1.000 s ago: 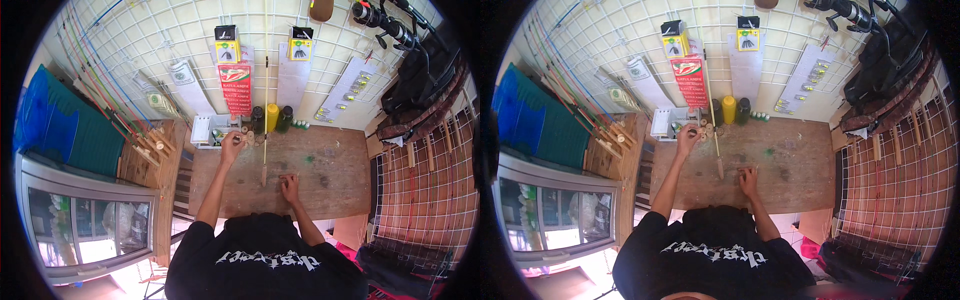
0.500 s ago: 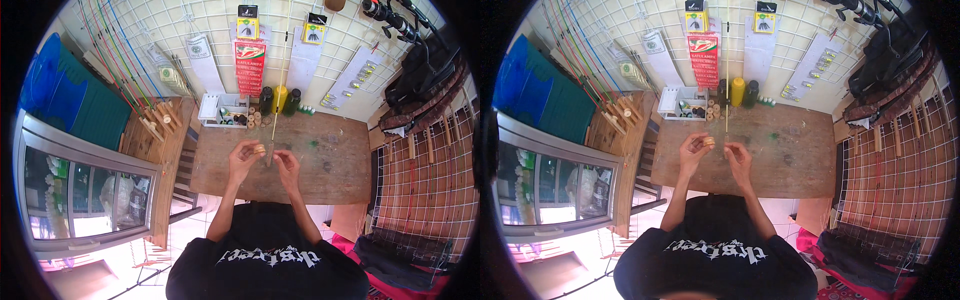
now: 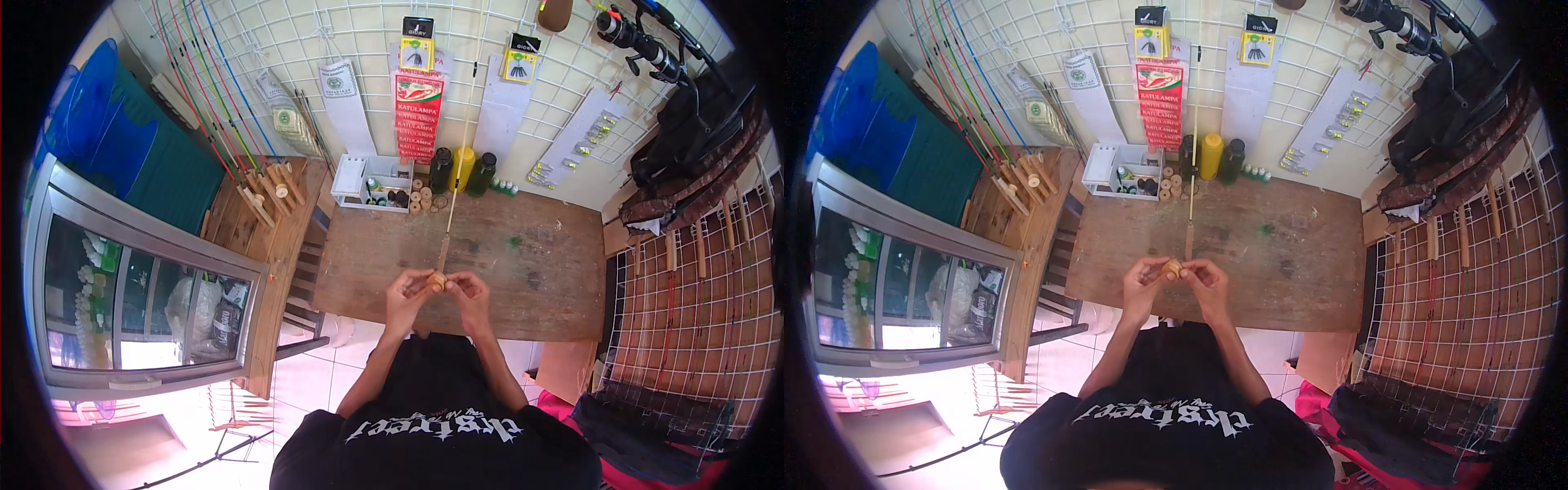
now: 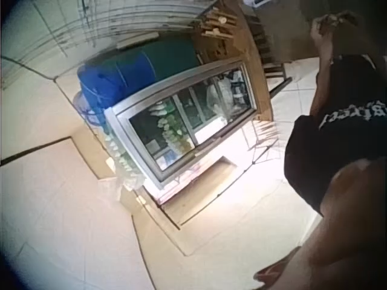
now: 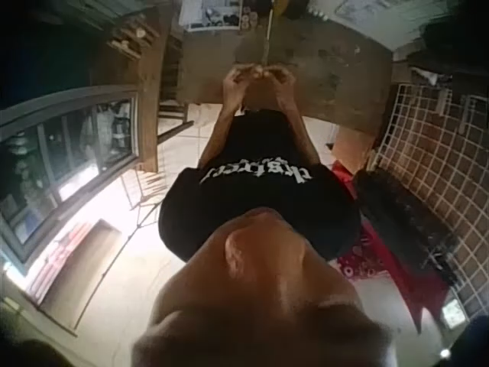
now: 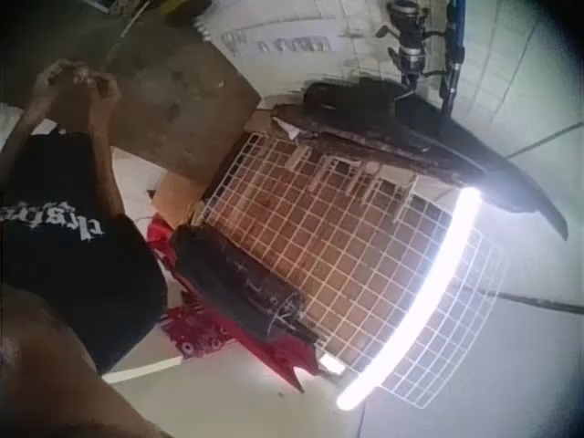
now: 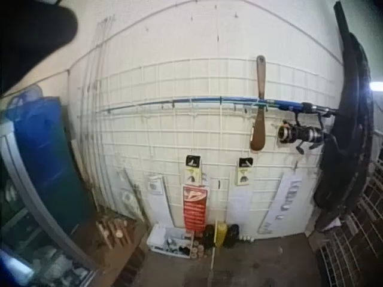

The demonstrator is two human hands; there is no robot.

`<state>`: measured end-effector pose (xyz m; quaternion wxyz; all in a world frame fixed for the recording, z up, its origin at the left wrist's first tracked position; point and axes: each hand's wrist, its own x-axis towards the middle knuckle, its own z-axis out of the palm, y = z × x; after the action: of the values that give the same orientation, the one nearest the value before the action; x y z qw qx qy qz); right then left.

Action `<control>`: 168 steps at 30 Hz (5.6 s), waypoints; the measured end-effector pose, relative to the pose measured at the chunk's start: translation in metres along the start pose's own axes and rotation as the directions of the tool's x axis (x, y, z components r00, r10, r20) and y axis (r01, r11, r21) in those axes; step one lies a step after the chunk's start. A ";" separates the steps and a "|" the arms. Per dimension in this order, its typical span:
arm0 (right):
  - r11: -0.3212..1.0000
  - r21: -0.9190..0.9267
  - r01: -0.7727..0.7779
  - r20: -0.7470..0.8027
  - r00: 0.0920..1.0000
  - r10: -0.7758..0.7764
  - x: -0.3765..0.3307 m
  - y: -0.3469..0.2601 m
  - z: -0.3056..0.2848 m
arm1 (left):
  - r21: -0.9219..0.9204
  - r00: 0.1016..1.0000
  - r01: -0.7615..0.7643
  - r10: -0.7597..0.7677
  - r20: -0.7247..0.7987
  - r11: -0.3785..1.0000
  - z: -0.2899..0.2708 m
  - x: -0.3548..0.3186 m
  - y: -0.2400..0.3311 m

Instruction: The person is assembling and checking various fishing rod components on a workbench.

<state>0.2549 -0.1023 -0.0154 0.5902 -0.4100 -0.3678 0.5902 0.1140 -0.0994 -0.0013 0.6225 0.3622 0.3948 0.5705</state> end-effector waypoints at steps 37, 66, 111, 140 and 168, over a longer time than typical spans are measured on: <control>0.708 -0.679 0.195 0.233 0.971 -0.044 -0.007 -0.009 -0.049 | -0.399 0.883 0.469 -0.421 0.207 0.788 0.016 -0.008 -0.033; 0.861 -0.426 0.278 0.171 0.959 -0.225 0.023 -0.023 -0.054 | 0.280 0.994 0.056 -0.026 -0.108 0.958 0.006 -0.013 -0.013; 0.979 -0.150 0.140 0.121 0.985 -0.122 0.056 -0.015 -0.043 | 0.238 0.973 -0.070 0.119 -0.198 0.969 0.010 0.012 0.024; 0.358 -0.894 0.268 0.090 0.892 -0.444 0.061 -0.107 -0.114 | 0.338 0.989 -0.083 0.118 -0.085 0.938 0.011 0.001 0.032; 0.736 -0.661 0.150 -0.147 0.935 -0.322 0.049 -0.080 -0.125 | 0.307 0.982 -0.119 0.157 -0.104 0.944 0.010 -0.007 0.036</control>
<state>0.4026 -0.0574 0.0065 0.5273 -0.6071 -0.5178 0.2920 0.1071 -0.1037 0.0363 0.4924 0.4419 0.4891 0.5683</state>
